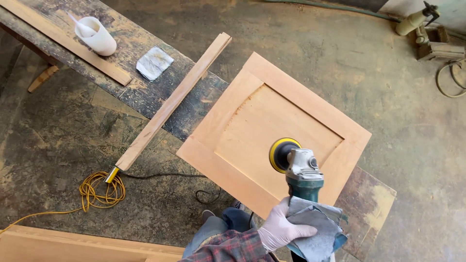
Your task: The person sands a wooden cabinet door panel. They first use a power sander on the panel surface, then wipe and hand-sand the panel and frame with abrasive pads, repositioning the door to sand different areas.
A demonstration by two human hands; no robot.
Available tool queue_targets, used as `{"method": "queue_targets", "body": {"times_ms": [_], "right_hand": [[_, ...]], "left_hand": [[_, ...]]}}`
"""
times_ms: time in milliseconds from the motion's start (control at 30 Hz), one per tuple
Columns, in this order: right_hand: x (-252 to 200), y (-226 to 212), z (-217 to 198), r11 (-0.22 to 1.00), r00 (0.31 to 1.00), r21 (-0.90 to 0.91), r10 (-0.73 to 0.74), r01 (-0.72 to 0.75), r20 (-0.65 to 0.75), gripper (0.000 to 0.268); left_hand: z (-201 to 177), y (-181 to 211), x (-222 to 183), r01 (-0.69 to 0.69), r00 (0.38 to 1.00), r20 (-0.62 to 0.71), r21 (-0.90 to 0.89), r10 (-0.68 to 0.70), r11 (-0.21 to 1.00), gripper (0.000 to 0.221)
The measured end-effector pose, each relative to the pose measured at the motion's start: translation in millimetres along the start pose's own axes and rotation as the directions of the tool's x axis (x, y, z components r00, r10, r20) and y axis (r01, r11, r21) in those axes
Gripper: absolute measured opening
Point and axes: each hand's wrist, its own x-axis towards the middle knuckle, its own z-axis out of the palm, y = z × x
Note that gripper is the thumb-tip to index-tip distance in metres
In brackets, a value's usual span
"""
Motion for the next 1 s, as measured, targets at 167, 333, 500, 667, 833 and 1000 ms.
{"method": "queue_targets", "body": {"times_ms": [167,333,500,667,833,1000], "right_hand": [[142.3,-77.5,78.7,0.989,0.998,-0.148,-0.007,0.016,0.063,0.051],[194.9,-104.5,170.0,0.782,0.929,-0.609,0.113,0.136,0.352,0.050],[213.7,-93.1,207.4,0.894,0.903,0.201,0.348,-0.401,0.252,0.039],[216.3,-87.1,209.8,0.697,0.782,0.435,0.622,-0.570,0.027,0.057],[237.5,-110.4,205.6,0.691,0.763,0.408,0.646,-0.597,0.022,0.068],[277.6,-125.8,180.4,0.672,0.748,0.448,0.664,-0.590,-0.010,0.073]], "left_hand": [[-57.4,61.4,2.4,-0.113,0.960,-0.271,-0.128,0.075,0.985,0.063],[-119.9,92.0,6.0,-0.163,0.917,-0.394,-0.234,0.060,0.958,0.043],[-157.1,107.2,3.3,-0.103,0.915,-0.403,-0.192,0.017,0.976,0.041],[-171.3,111.8,9.9,0.003,0.925,-0.368,-0.237,-0.093,0.971,0.040],[-172.0,115.4,37.7,0.024,0.906,-0.405,-0.231,-0.119,0.973,0.044],[-174.2,123.9,86.7,-0.064,0.908,-0.419,-0.153,-0.006,0.986,0.049]]}}
